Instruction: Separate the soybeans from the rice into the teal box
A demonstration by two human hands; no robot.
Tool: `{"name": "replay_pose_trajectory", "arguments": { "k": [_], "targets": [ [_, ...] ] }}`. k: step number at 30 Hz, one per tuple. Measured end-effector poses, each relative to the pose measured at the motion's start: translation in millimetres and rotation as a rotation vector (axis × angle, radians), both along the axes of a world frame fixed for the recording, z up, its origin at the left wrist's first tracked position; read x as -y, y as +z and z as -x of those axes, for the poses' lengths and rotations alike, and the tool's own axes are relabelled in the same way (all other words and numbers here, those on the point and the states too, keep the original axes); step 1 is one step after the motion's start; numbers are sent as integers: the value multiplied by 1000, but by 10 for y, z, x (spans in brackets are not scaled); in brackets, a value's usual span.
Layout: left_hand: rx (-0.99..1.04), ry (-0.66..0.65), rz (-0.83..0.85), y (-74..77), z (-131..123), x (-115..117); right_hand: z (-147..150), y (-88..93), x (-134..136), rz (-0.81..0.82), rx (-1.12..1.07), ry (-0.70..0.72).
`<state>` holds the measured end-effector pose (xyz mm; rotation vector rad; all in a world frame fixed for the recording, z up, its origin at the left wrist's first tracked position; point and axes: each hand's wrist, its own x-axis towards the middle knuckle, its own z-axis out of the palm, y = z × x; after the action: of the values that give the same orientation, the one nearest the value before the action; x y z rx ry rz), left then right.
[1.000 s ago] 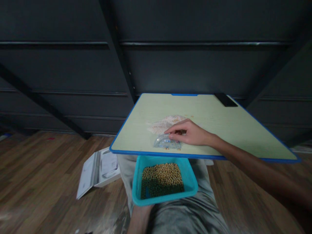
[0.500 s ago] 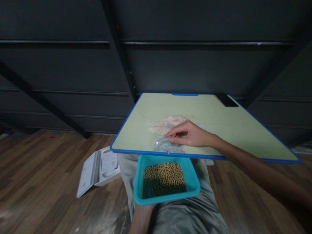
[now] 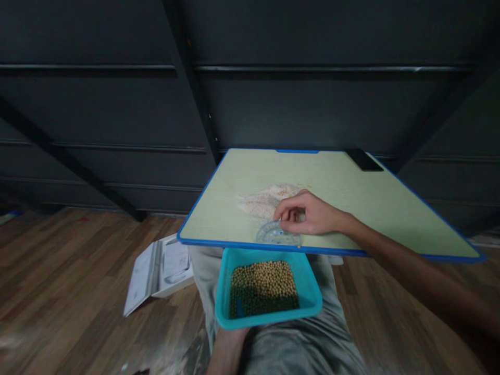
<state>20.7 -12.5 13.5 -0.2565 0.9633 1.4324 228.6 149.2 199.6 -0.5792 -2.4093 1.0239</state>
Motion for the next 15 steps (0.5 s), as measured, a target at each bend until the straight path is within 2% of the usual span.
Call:
{"name": "replay_pose_trajectory", "arguments": {
  "k": [5,8,11,15],
  "targets": [
    [53,-25,-171,-176,58,-7,39,-9,9,-2,-20,-31],
    [100,-87,-202,-151,98,-6,81,-25,4,-47,2,-74],
    [150,-147,-249,-121,131,9,112,-58,-28,-136,-32,-179],
    [203,-188,-360,-196,182,39,111,-89,-91,-213,-58,-289]
  ]
}}
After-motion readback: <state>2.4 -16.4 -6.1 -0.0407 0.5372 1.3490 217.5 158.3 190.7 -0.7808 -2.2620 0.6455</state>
